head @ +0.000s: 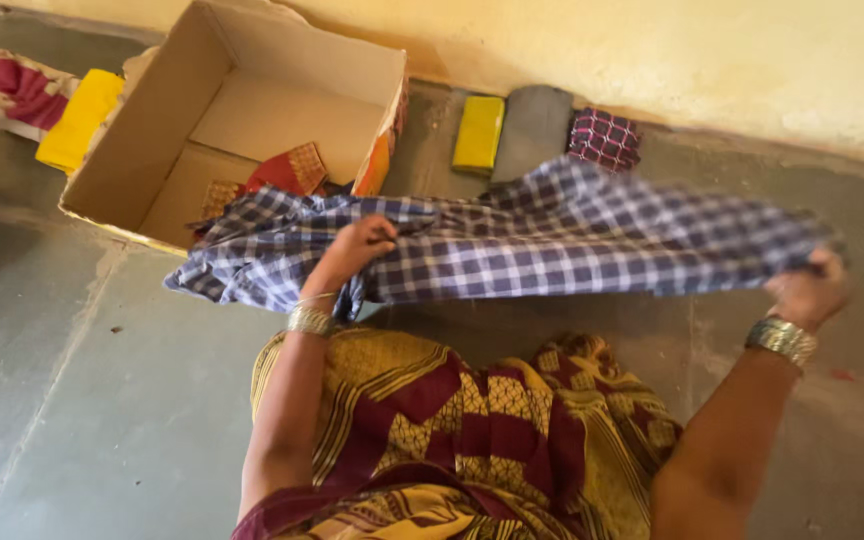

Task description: The person sits on the floor and folds several pieces of clothing, including a checkered shirt and a red patterned cloth, placing them in a neat stack beside a cardboard box.

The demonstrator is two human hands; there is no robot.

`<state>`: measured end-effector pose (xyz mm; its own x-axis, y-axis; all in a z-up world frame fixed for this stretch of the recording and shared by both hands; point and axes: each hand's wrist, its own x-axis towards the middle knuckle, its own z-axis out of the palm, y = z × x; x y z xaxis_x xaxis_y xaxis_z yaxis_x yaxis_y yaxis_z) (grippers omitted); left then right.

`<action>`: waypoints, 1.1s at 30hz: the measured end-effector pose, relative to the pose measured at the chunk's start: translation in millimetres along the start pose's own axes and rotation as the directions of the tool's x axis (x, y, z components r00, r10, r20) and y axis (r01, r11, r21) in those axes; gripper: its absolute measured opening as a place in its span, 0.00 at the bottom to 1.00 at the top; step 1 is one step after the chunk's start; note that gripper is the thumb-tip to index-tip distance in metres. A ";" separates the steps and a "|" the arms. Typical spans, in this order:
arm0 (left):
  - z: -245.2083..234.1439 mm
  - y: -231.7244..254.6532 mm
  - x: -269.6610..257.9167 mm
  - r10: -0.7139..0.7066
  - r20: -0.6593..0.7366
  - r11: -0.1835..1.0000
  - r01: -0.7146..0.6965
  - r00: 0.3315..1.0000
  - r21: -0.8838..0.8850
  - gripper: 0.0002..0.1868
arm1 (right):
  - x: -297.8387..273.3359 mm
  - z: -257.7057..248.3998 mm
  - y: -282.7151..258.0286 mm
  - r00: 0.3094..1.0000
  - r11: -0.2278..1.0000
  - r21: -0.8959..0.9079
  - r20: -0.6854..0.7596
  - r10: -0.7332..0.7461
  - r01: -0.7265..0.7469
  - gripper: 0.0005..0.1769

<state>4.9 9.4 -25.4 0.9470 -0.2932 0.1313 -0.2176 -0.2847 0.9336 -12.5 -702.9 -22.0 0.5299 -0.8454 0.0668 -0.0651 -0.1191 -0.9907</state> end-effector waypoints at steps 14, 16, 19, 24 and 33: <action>34.5 -16.2 -13.4 -0.061 -0.066 0.878 0.085 0.996 0.472 0.09 | -72.8 63.1 43.3 0.883 0.538 -0.761 0.466 0.063 0.363 0.18; 32.0 -12.8 -14.7 0.009 -0.095 0.889 0.036 0.995 0.457 0.10 | -94.7 98.1 56.7 0.687 0.460 -0.596 0.726 -0.042 0.658 0.21; 28.0 -14.1 -15.6 0.102 -0.136 0.903 -0.035 0.985 0.427 0.12 | -139.6 143.7 84.1 0.455 0.413 -0.586 0.807 0.377 0.697 0.16; 25.4 -4.9 -19.4 0.064 -0.133 0.947 -0.019 0.989 0.319 0.14 | -165.0 145.9 102.3 0.434 0.149 -0.550 0.774 0.461 0.822 0.17; -73.9 28.8 -74.4 0.439 -0.734 0.767 0.210 0.518 0.607 0.08 | -182.0 133.3 55.5 0.648 0.227 -0.839 0.530 0.547 0.494 0.42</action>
<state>-54.4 90.4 16.3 0.5682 0.3935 0.7227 -0.1110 -0.8336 0.5411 0.2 -486.2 -104.9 0.7561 -0.3374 -0.5608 -0.4625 -0.8817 -0.0931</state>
